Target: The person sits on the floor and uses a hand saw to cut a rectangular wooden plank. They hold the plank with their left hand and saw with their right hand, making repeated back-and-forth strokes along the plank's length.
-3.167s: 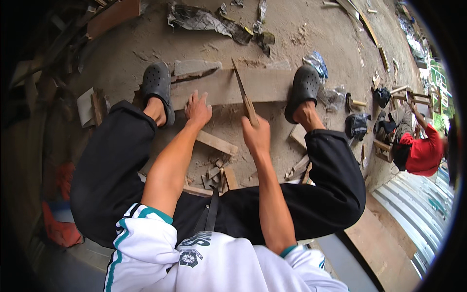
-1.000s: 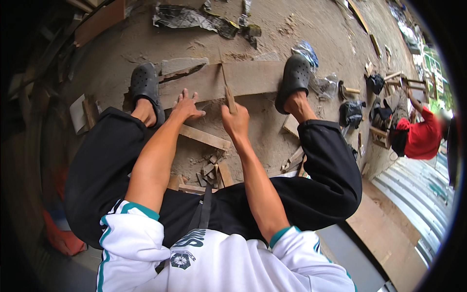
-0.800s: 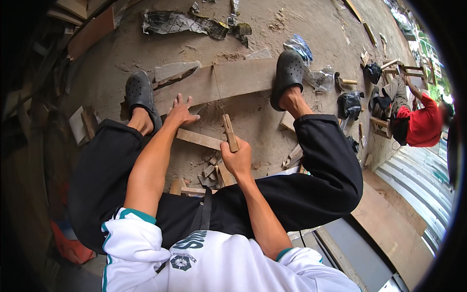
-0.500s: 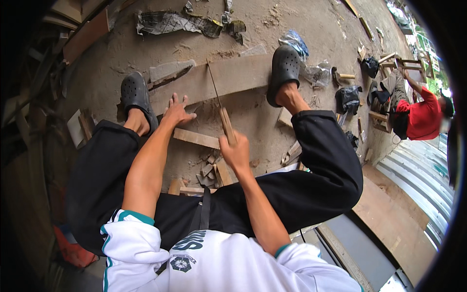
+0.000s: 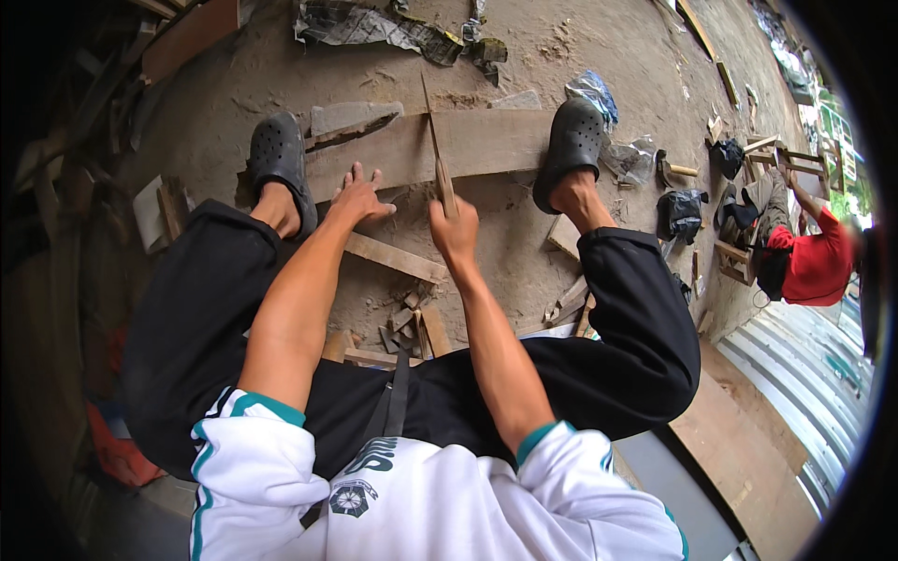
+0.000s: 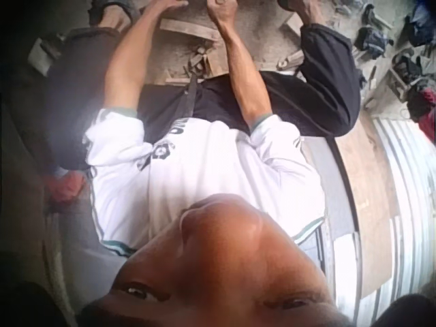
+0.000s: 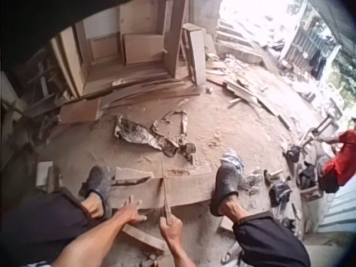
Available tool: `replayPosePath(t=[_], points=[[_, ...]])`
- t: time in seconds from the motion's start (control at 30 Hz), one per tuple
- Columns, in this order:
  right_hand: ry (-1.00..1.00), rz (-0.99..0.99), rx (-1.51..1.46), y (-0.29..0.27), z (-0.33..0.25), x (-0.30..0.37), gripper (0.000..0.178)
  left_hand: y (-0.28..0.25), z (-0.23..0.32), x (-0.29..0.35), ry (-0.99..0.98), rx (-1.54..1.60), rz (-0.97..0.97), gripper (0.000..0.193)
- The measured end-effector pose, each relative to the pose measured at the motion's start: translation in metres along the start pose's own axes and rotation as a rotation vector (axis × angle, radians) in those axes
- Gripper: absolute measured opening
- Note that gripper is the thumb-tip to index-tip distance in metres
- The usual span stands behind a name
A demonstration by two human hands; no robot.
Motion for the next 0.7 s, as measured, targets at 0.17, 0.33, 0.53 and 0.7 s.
replayPosePath(t=[0.17, 0.33, 0.53, 0.7], points=[[-0.028, 0.012, -0.117, -0.031, -0.009, 0.08, 0.022, 0.011, -0.01, 0.011, -0.022, 0.046, 0.011, 0.099], [-0.056, -0.018, 0.057, -0.002, 0.021, 0.049, 0.022, 0.004, -0.001, 0.006, -0.009, 0.046, 0.003, 0.098], [-0.016, -0.053, 0.016, -0.029, -0.028, 0.061, 0.023, 0.009, -0.012, 0.005, -0.027, 0.022, -0.006, 0.1], [-0.066, -0.031, 0.06, -0.025, -0.019, 0.019, 0.026, 0.005, 0.0, -0.001, -0.008, -0.043, 0.003, 0.102]])
Point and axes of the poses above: each hand's wrist, its own x-axis away from the middle knuckle, its own y-axis out of the palm, z = x × y, the point moved 7 cm from there along -x, towards the middle knuckle, and after that the axes turned 9 degrees about -x, right-handed, at the moved point
